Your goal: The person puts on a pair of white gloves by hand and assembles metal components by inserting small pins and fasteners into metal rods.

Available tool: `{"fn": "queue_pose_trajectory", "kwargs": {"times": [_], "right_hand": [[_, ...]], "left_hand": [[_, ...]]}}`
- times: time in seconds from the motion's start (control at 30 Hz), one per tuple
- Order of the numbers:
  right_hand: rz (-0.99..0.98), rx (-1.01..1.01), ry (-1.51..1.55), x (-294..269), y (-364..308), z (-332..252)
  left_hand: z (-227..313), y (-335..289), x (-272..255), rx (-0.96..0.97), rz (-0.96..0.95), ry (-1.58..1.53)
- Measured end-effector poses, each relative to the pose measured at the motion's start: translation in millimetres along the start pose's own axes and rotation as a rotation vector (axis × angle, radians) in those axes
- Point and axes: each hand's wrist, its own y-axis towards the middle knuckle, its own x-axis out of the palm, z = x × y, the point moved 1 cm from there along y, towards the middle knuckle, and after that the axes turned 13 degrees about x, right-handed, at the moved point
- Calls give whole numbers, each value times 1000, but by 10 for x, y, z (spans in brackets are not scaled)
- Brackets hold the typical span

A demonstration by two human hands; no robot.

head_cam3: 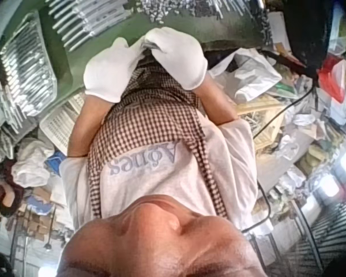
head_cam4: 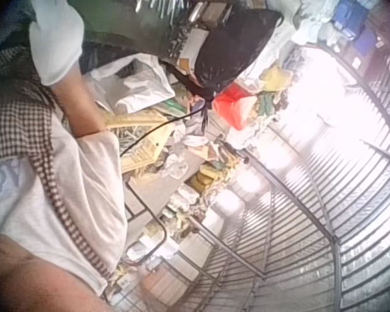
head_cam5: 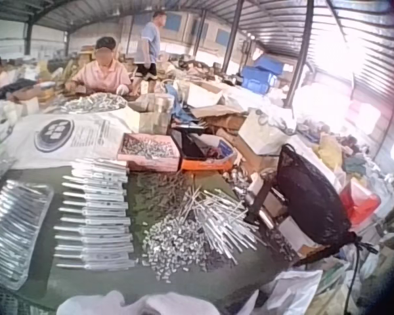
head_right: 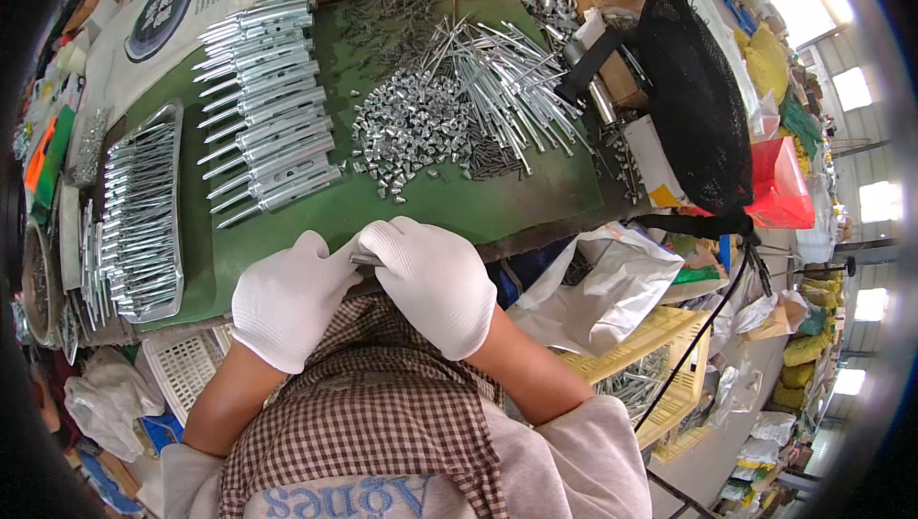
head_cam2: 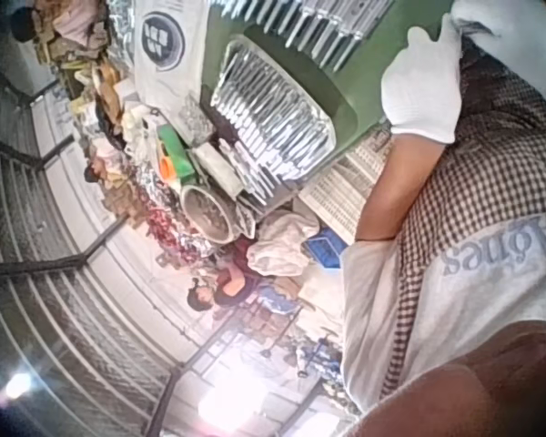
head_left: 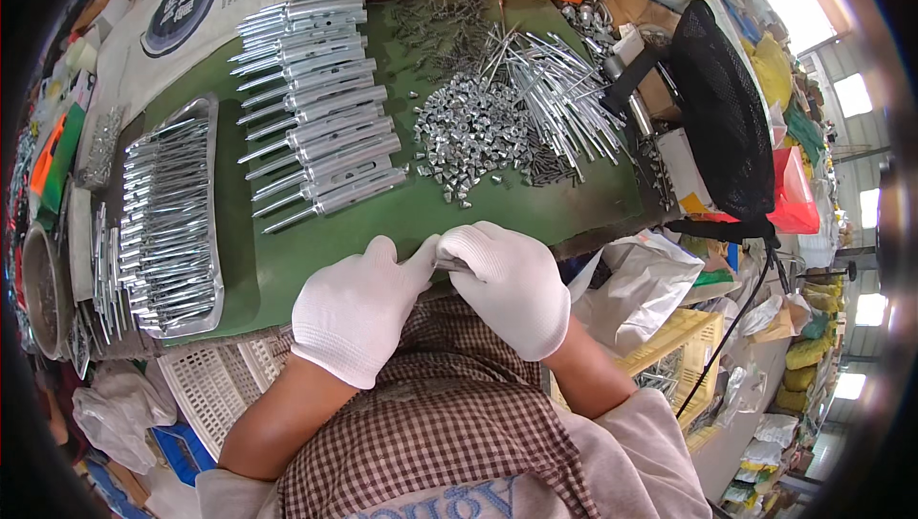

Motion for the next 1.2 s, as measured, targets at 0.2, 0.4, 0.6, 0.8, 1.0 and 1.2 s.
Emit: {"fn": "queue_pose_trajectory", "kwargs": {"times": [0.2,0.4,0.6,0.8,1.0,1.2], "right_hand": [[-49,140,306,-138,92,8],[-22,266,1610,185,283,65],[-73,213,1812,307,344,89],[32,196,1626,306,298,42],[117,59,1123,339,267,59],[112,196,1605,307,239,148]], "left_hand": [[17,10,-63,-48,-117,5],[65,118,-146,-34,-155,-37],[56,103,-114,-104,-212,-30],[57,96,-116,-46,-207,7],[86,179,-156,16,-119,59],[122,398,-31,45,-169,131]]}}
